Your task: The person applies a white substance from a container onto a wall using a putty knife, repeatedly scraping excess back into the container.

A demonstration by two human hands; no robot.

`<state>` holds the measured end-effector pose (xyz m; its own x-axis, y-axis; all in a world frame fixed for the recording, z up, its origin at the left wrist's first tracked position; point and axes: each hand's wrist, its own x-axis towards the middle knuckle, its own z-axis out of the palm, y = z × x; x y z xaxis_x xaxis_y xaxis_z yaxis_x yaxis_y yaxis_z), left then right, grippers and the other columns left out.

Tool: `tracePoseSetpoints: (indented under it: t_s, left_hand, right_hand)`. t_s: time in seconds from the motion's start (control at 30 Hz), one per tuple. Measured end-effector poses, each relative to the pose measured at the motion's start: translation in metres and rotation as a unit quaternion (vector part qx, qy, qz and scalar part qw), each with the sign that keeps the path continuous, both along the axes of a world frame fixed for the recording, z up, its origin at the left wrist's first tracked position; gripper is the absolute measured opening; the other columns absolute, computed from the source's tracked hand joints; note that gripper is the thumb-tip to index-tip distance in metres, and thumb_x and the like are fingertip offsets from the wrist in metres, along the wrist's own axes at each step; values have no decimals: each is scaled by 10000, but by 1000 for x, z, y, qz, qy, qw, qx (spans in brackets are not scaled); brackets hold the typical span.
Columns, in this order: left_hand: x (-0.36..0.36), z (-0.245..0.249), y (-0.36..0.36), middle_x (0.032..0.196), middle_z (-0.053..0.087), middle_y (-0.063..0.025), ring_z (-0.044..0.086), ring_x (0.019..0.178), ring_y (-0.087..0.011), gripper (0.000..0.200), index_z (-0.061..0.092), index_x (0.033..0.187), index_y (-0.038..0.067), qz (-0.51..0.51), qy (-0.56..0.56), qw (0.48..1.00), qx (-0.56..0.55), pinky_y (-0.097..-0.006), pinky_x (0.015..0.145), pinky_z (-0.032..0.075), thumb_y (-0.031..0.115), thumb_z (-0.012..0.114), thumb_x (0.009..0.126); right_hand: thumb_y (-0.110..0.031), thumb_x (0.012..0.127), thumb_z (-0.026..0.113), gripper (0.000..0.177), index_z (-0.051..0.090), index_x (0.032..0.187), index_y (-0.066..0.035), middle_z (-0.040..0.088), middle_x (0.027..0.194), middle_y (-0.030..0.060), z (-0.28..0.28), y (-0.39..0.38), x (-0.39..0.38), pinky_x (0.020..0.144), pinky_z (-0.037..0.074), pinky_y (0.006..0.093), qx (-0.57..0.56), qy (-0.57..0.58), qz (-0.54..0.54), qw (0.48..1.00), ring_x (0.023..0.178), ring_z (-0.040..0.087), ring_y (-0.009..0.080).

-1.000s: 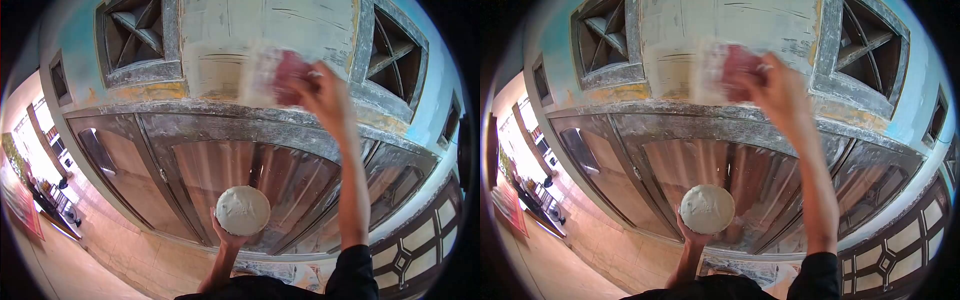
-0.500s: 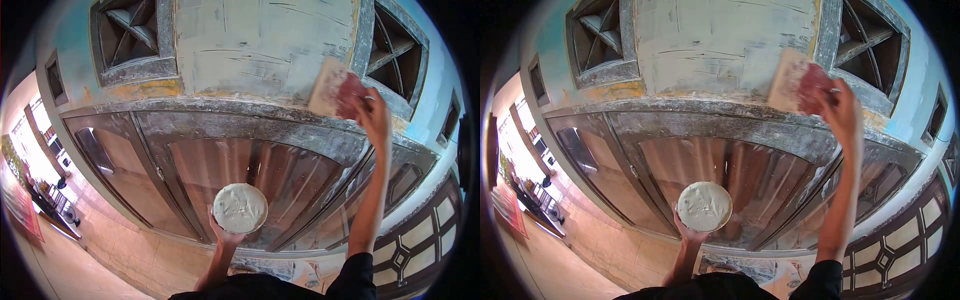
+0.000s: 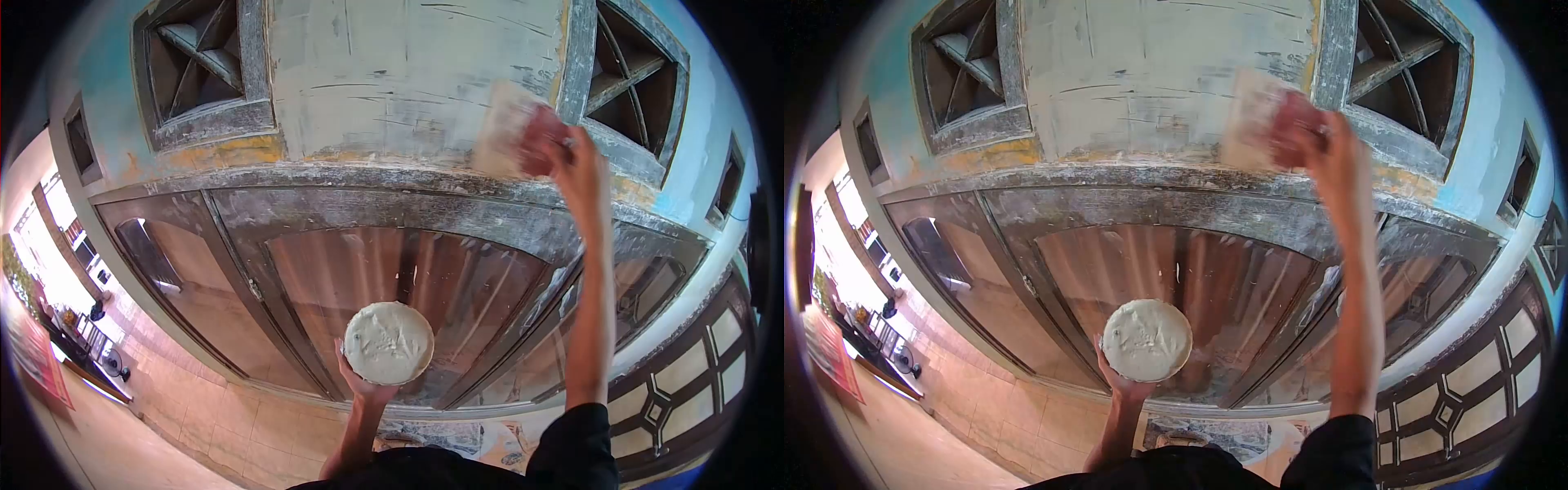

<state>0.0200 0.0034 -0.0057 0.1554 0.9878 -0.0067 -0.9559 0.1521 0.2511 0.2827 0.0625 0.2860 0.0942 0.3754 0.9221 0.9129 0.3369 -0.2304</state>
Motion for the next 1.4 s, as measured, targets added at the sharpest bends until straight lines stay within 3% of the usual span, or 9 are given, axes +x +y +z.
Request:
tracePoseSetpoints:
  t_s: [0.1, 0.37, 0.53, 0.6, 0.77, 0.97, 1.13, 1.27, 1.4]
  left_hand:
    - [-3, -11, 5, 1296, 501, -67, 478, 1167, -322, 630, 495, 1274, 167, -9, -26, 1000, -5, -530, 963, 387, 624, 363, 861]
    - [-4, -6, -3, 1334, 445, -67, 444, 1200, -325, 697, 448, 1315, 182, -8, 20, 1000, 20, -527, 961, 381, 673, 353, 830]
    - [-2, 2, -6, 1343, 441, -73, 433, 1210, -329, 702, 450, 1316, 180, -17, 22, 1000, 5, -531, 964, 377, 675, 354, 828]
    - [-1, 2, -2, 1343, 445, -71, 435, 1208, -328, 703, 457, 1311, 167, 5, 29, 999, 15, -521, 969, 376, 672, 351, 833]
    - [-1, 2, -2, 1337, 453, -69, 437, 1206, -328, 694, 460, 1310, 159, -36, -14, 999, 6, -517, 981, 368, 662, 344, 845]
    - [6, 2, -3, 1334, 460, -65, 443, 1199, -327, 697, 463, 1308, 156, -36, 0, 999, 21, -518, 982, 365, 664, 347, 845]
    - [9, 0, -2, 1335, 461, -63, 440, 1202, -328, 693, 470, 1303, 161, -18, 17, 1000, 14, -519, 985, 361, 666, 357, 841]
    - [9, -1, -2, 1315, 477, -63, 452, 1190, -321, 669, 478, 1294, 162, -42, -12, 999, 0, -524, 978, 366, 649, 366, 850]
    - [13, -5, 1, 1339, 453, -72, 436, 1204, -332, 696, 458, 1312, 164, -34, 4, 999, -7, -533, 985, 355, 666, 362, 838]
  right_hand:
    - [-224, 875, 627, 219, 530, 955, -44, 602, 622, 70, -5, -29, 82, 388, 354, 248, -139, 91, 15, 986, 475, 504, 68]
    - [-230, 857, 651, 287, 518, 959, 2, 643, 698, 149, 17, 8, -83, 471, 428, 324, -43, -48, 114, 991, 538, 608, 206]
    - [-281, 854, 644, 313, 546, 999, -22, 646, 687, 146, 13, 10, -32, 494, 438, 345, -42, -4, -2, 999, 554, 628, 228]
    - [-314, 874, 620, 312, 550, 1043, -62, 581, 588, 70, 0, -2, 38, 438, 396, 302, -39, -1, -55, 998, 476, 538, 122]
    - [-242, 899, 599, 229, 516, 979, -44, 600, 673, 51, -10, -50, 130, 399, 348, 221, -76, 110, 46, 990, 476, 487, 69]
    - [-234, 853, 658, 301, 513, 988, -7, 623, 673, 95, 7, -19, 9, 436, 402, 286, -124, 77, 118, 982, 505, 557, 124]
    - [-244, 863, 644, 287, 513, 970, -12, 602, 623, 114, 3, -14, 59, 456, 403, 337, -80, 15, -35, 996, 504, 569, 166]
    - [-226, 891, 611, 251, 508, 1011, -31, 588, 632, 67, -13, -50, 124, 386, 342, 254, -86, 75, 5, 993, 453, 479, 85]
    - [-194, 897, 602, 213, 496, 979, -28, 594, 670, 56, 0, -43, 75, 382, 340, 227, -88, 88, 94, 988, 460, 462, 60]
